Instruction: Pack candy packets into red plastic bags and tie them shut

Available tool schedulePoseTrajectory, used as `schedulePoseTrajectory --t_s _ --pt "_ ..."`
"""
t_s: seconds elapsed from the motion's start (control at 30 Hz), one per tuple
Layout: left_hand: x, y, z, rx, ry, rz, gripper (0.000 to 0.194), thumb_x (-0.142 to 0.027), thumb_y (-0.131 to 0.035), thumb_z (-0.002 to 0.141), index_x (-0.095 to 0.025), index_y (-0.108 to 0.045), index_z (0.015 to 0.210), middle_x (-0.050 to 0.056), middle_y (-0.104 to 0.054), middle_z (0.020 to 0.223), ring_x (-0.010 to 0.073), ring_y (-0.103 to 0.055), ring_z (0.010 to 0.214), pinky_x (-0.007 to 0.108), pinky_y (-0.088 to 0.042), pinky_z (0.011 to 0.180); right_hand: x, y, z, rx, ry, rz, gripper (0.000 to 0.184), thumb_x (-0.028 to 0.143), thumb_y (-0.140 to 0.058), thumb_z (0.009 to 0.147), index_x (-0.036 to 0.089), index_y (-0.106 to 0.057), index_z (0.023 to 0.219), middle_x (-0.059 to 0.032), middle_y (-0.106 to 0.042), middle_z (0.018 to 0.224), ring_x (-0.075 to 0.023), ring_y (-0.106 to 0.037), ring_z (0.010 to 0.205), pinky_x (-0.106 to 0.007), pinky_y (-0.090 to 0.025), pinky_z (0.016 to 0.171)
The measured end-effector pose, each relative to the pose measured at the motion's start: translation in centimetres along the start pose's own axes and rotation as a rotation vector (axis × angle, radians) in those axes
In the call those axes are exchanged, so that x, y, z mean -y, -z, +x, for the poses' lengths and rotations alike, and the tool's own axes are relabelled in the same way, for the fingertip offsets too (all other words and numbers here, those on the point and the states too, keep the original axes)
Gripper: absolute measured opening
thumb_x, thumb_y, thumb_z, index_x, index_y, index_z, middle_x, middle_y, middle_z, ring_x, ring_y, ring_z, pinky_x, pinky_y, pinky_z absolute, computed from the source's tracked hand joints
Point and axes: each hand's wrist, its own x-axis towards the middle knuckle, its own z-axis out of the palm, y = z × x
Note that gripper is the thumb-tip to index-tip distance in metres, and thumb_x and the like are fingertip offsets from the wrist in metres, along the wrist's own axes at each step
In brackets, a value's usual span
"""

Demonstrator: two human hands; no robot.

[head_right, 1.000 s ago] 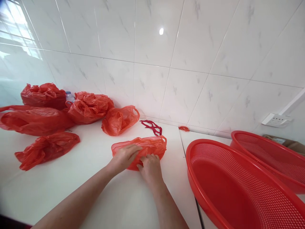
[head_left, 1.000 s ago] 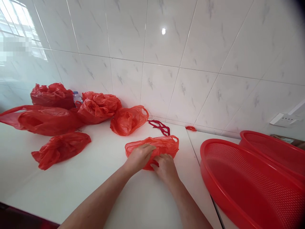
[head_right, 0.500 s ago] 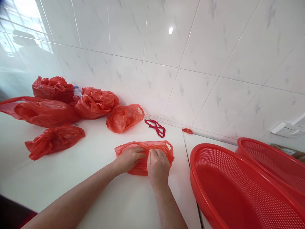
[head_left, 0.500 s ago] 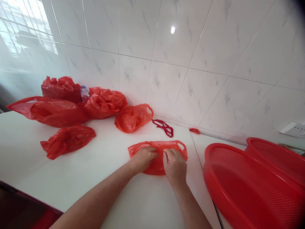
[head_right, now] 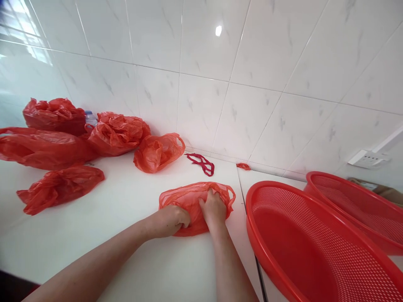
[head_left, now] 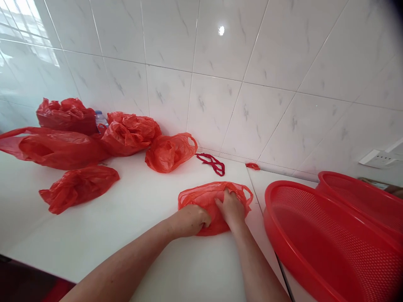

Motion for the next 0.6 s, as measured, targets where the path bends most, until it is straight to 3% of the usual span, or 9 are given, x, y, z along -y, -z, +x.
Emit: schedulePoseTrajectory --t_s 0.1,0.2,0.3,0.43,0.53,0.6 --pt "-0.5 0.2 0.3 0.1 -0.064 0.174 0.015 -0.012 -0.055 0.067 -0.023 -0.063 0.06 0.006 -0.06 0.062 0.0222 -0.055 0.061 0.036 -0.04 0.061 -0.2 0.0 0.0 0.047 0.025 0.026 0.035 0.041 -0.044 0.084 0.021 -0.056 0.11 -0.0108 -0.063 0.099 -0.024 -0.062 0.083 -0.031 -0.041 0.062" --pt "-0.5 0.8 0.8 -0.039 -0.121 0.385 0.019 -0.013 -0.056 0.07 -0.024 -0.067 0.08 0.009 -0.065 0.09 0.0274 -0.058 0.085 0.037 -0.042 0.074 -0.3 -0.3 0.0 0.058 0.039 0.042 0.033 0.042 -0.043 0.085 0.021 -0.06 0.103 -0.0085 -0.066 0.094 -0.0227 -0.062 0.081 -0.031 -0.041 0.062" --pt "0.1 1.6 1.1 -0.083 -0.034 0.597 0.034 -0.017 -0.067 0.062 -0.025 -0.066 0.095 0.009 -0.06 0.114 0.0321 -0.052 0.104 0.04 -0.04 0.087 -0.4 -0.5 -0.1 0.039 0.04 0.077 0.039 0.043 -0.043 0.085 0.021 -0.059 0.113 -0.0092 -0.067 0.102 -0.0238 -0.062 0.088 -0.032 -0.042 0.067" --pt "0.6 2.2 1.3 -0.122 0.036 0.61 0.04 -0.025 -0.073 0.06 -0.027 -0.065 0.099 0.008 -0.061 0.113 0.032 -0.05 0.105 0.042 -0.035 0.095 -0.3 -0.4 -0.4 0.026 0.034 0.1 0.042 0.042 -0.043 0.085 0.02 -0.058 0.117 -0.011 -0.066 0.107 -0.0254 -0.061 0.094 -0.033 -0.044 0.071" --pt "0.5 2.4 1.4 -0.205 -0.006 0.504 0.029 -0.028 -0.069 0.066 -0.027 -0.067 0.095 0.008 -0.064 0.101 0.0299 -0.052 0.098 0.042 -0.036 0.092 -0.2 -0.1 -0.8 0.032 0.021 0.104 0.04 0.041 -0.044 0.084 0.019 -0.06 0.113 -0.0114 -0.066 0.105 -0.0253 -0.062 0.091 -0.033 -0.045 0.069" --pt "0.3 2.5 1.5 -0.259 -0.034 0.546 0.023 -0.029 -0.062 0.073 -0.026 -0.067 0.096 0.009 -0.062 0.101 0.0286 -0.052 0.097 0.041 -0.037 0.09 -0.2 0.2 -1.1 0.025 0.01 0.11 0.038 0.041 -0.044 0.085 0.019 -0.062 0.11 -0.0114 -0.066 0.106 -0.0256 -0.062 0.091 -0.034 -0.045 0.069"
